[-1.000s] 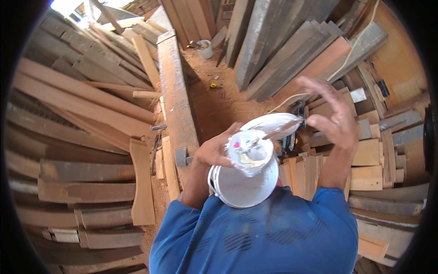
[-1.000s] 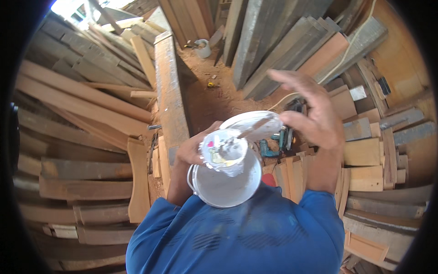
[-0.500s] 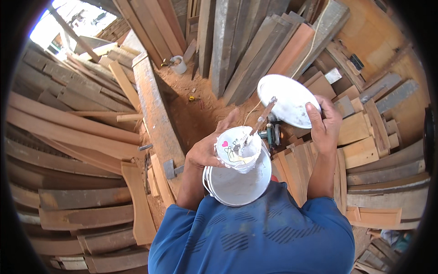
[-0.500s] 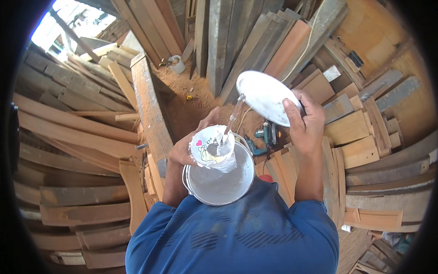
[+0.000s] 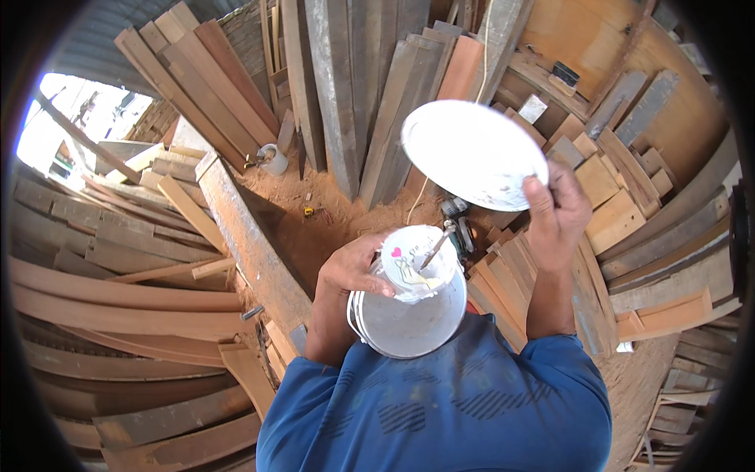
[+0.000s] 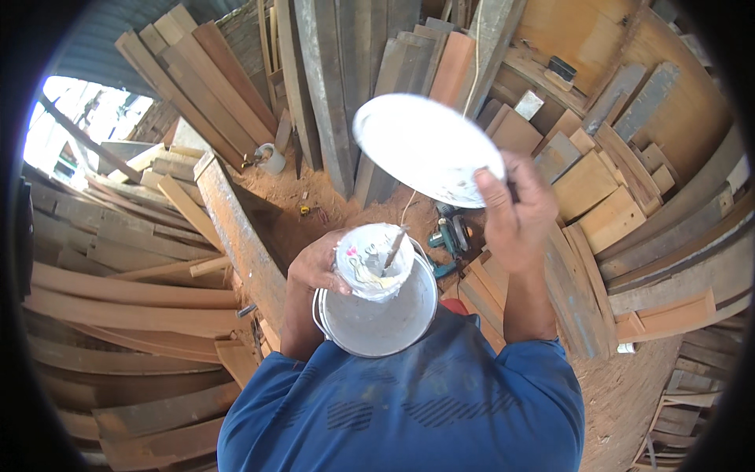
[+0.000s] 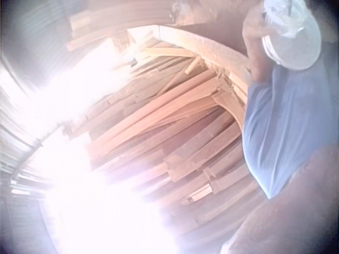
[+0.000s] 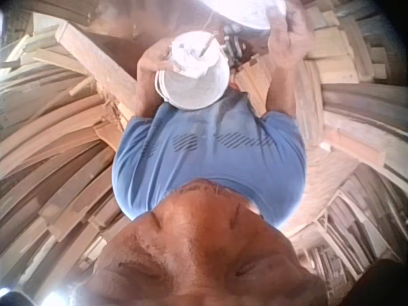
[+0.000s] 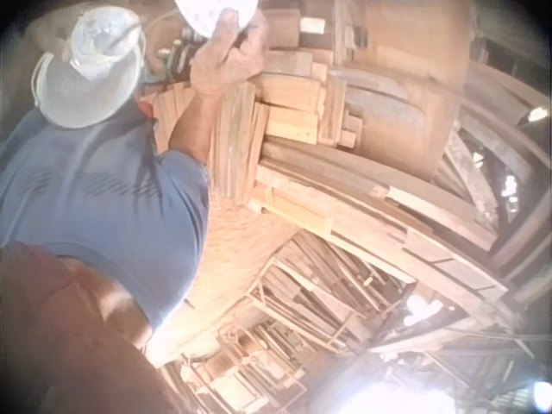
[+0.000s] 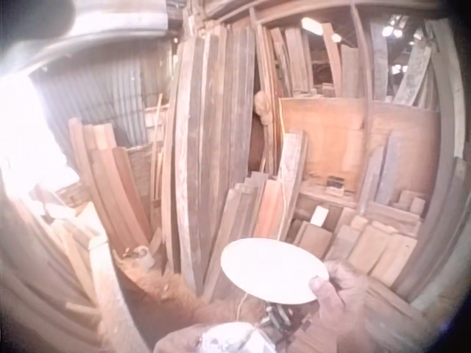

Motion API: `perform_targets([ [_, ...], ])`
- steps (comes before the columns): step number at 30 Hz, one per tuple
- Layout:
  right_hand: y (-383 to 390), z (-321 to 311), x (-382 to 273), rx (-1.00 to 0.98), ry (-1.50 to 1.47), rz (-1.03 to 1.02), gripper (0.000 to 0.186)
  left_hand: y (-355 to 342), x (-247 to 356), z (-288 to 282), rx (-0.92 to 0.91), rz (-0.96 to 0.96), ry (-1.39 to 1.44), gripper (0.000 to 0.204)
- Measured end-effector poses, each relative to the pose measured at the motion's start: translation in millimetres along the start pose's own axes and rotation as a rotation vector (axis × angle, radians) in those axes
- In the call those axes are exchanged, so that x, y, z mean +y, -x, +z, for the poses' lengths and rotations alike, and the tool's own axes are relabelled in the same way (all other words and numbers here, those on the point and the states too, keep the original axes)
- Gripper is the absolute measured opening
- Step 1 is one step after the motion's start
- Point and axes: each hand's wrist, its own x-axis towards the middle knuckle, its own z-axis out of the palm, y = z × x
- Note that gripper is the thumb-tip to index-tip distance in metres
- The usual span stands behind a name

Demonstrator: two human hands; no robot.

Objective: The person fits a cross-shaped wooden joint together, strikes it with a mallet to secure it, then closes a bucket after dipping a stick into it.

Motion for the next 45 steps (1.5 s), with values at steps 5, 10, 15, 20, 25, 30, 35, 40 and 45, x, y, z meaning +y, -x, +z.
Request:
perform_targets([
  [5,-16,-26,43,0.144,-0.632,0.293,0.029,-13,5,1,-0.013,0.024,0.243,0.116],
  [10,7,-19,54,0.040,-0.647,0.552,0.028,-16,9,11,0.289,-0.086,0.278,0.117],
  [15,83,28,70,-0.336,-0.162,0.666,0.022,-36,-7,2,0.384,-0.164,0.275,0.104],
  [20,115,60,50,-0.207,0.127,0.481,0.030,-39,-22,-10,0.428,-0.296,0.401,0.096],
  [25,121,82,39,-0.291,0.394,0.292,0.046,-34,-25,-34,0.205,-0.177,0.212,0.080],
  [30,151,65,76,-0.193,0.255,0.552,0.070,-50,-30,-45,-0.077,-0.151,0.126,0.073],
  [35,140,76,76,-0.218,0.073,0.848,0.062,-42,-31,-48,0.136,-0.150,0.234,0.067],
  [40,161,58,115,0.104,-0.325,1.064,0.049,-94,-60,-50,0.046,-0.238,0.251,0.065],
  [45,163,9,134,0.433,-0.661,1.087,0.045,-159,-105,-39,0.043,-0.356,0.231,0.063],
])
